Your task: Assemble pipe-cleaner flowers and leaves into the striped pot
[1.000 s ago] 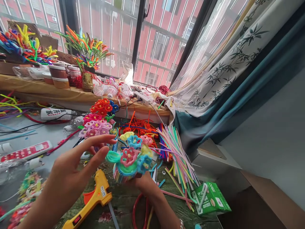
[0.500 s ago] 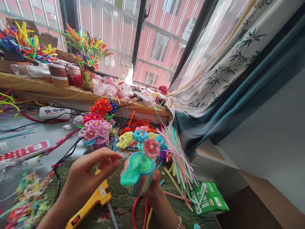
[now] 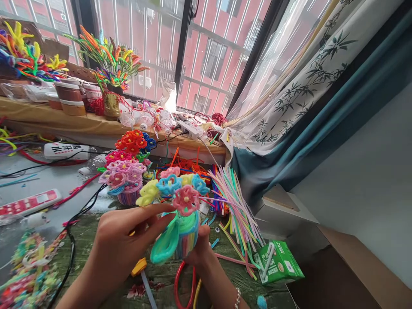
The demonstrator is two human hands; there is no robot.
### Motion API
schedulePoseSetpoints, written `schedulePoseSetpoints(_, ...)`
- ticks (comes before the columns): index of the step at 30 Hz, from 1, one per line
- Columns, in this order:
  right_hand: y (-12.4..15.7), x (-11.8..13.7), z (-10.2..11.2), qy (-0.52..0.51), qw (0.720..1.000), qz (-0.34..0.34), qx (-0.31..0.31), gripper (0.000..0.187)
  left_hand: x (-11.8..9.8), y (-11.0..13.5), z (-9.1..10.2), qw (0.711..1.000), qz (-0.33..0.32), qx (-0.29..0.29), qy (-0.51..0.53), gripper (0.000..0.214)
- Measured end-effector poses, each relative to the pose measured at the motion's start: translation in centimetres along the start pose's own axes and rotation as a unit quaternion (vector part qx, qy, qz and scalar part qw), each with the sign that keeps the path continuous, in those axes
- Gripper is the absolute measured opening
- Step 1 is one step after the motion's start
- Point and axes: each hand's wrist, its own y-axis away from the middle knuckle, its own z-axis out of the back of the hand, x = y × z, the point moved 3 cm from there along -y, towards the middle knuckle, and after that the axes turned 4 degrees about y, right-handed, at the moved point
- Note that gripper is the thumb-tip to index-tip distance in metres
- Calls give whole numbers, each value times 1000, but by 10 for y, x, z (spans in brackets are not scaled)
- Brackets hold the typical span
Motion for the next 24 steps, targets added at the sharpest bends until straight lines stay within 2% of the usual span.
schedulePoseSetpoints(8, 1, -21, 10, -119, 989, -82, 19, 60, -1, -8, 4, 998, 28, 59, -15, 34)
schedulePoseSetpoints(12, 2, -17, 4, -110, 990, -90, 14, 62, -4, -10, 6, 997, -18, 55, -54, 41)
schedulePoseSetpoints(15, 3, -16, -3, -99, 989, -101, 37, 68, -10, -11, 4, 992, -60, 50, -97, 46)
schedulePoseSetpoints(18, 3, -20, -5, -98, 988, -103, 61, 72, -15, -11, 0, 988, -80, 49, -119, 42)
schedulePoseSetpoints(24, 3, -29, -3, -119, 985, -91, 91, 67, -10, 4, -5, 970, -111, 49, -210, 46)
